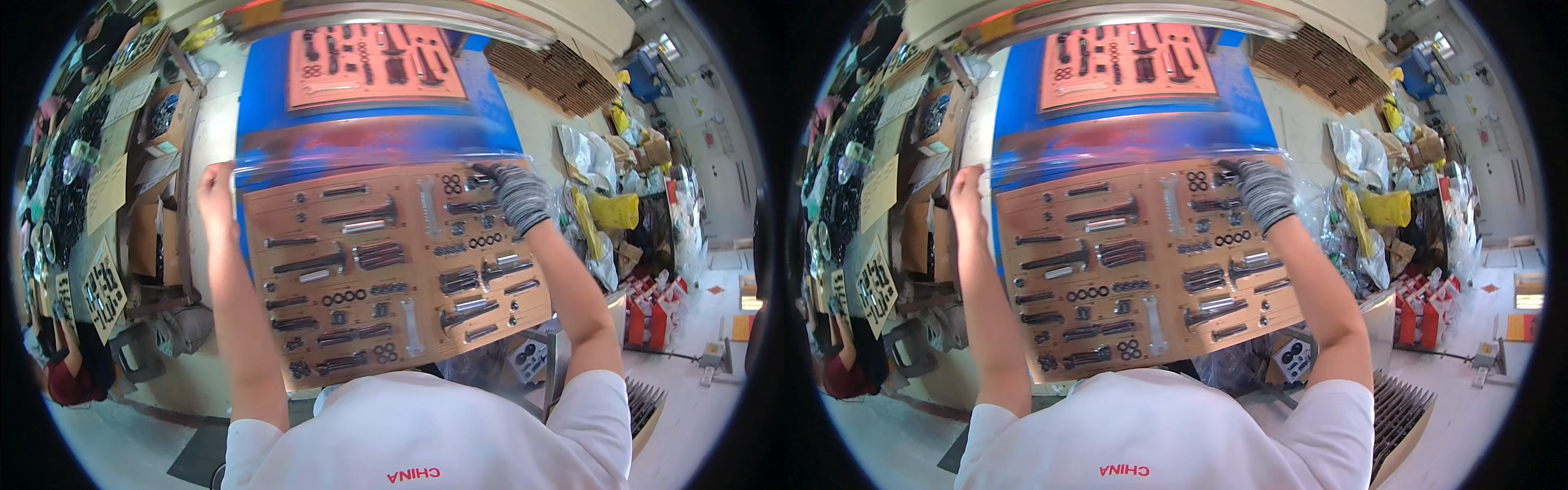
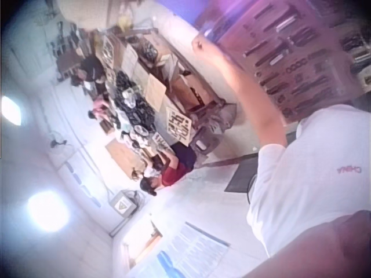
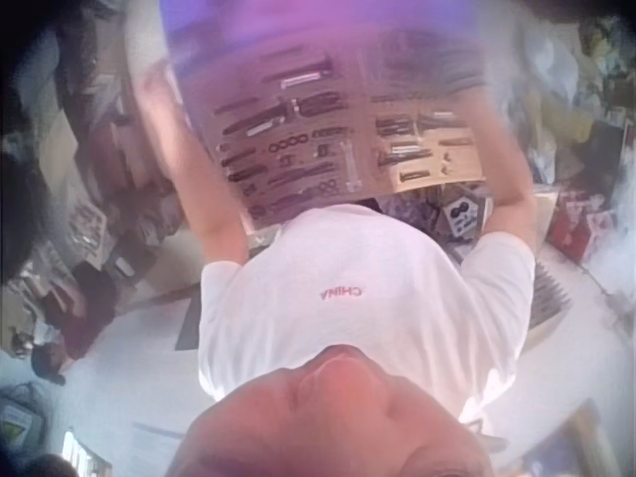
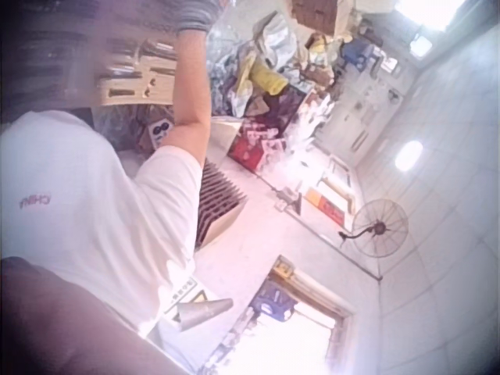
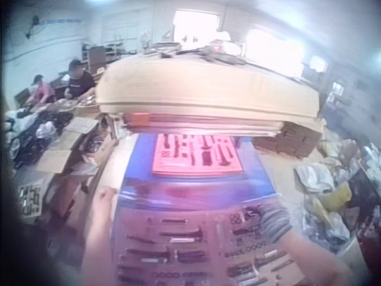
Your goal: The person repeatedly places tool sets on cardboard backing into a vacuum-sealing machine, seals them, removes the sealed packages, and stacks them. The process is repeated multiple times with different tool sets.
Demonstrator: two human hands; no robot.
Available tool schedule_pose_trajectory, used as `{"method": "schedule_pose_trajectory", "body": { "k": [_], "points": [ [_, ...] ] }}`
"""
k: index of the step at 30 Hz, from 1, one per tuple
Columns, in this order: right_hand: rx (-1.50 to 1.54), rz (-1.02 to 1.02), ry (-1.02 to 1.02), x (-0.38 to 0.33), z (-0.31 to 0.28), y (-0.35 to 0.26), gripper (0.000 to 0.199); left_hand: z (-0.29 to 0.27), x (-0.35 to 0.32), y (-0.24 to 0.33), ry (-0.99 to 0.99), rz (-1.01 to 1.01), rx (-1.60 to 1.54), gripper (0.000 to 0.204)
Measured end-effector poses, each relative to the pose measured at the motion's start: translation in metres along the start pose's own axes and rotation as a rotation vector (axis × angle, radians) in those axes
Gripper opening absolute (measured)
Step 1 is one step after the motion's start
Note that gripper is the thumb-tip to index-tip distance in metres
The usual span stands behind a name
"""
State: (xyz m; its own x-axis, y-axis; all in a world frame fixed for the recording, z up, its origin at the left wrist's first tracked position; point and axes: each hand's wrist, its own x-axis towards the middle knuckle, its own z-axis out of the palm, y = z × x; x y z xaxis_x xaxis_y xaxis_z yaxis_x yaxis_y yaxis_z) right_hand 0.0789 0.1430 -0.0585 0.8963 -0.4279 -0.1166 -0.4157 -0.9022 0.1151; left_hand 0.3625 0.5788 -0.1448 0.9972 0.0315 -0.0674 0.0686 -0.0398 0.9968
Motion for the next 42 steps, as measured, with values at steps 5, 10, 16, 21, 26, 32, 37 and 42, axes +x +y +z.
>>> {"method": "schedule_pose_trajectory", "body": {
  "k": [5,10,16,21,26,32,37,42],
  "points": [
    [-0.129,0.215,-0.020,-0.004,0.010,0.128,0.024,0.006,0.007,-0.004,0.144,-0.010,0.071,0.016],
    [0.156,0.338,0.010,-0.008,0.056,0.183,0.038,0.123,-0.040,0.020,0.482,0.645,0.998,0.044],
    [0.893,0.312,0.055,-0.009,0.095,0.192,0.041,0.429,-0.171,0.014,-0.666,0.838,0.585,0.031],
    [0.913,0.337,0.051,-0.017,0.081,0.191,0.043,0.547,-0.196,0.002,-0.966,0.244,0.712,0.078],
    [1.010,0.336,0.023,-0.013,0.076,0.192,0.042,0.569,-0.191,-0.009,-1.075,-0.068,0.581,0.061],
    [0.921,0.180,-0.016,-0.015,0.058,0.193,0.038,0.563,-0.210,0.003,-0.961,-0.020,0.423,0.045],
    [0.658,0.102,-0.207,-0.187,0.035,0.196,0.030,0.550,-0.236,0.052,-0.935,0.214,0.244,0.034],
    [0.932,0.334,-0.590,-0.337,0.043,0.185,0.041,0.553,-0.338,0.124,-0.534,1.051,-0.038,0.023]
  ]
}}
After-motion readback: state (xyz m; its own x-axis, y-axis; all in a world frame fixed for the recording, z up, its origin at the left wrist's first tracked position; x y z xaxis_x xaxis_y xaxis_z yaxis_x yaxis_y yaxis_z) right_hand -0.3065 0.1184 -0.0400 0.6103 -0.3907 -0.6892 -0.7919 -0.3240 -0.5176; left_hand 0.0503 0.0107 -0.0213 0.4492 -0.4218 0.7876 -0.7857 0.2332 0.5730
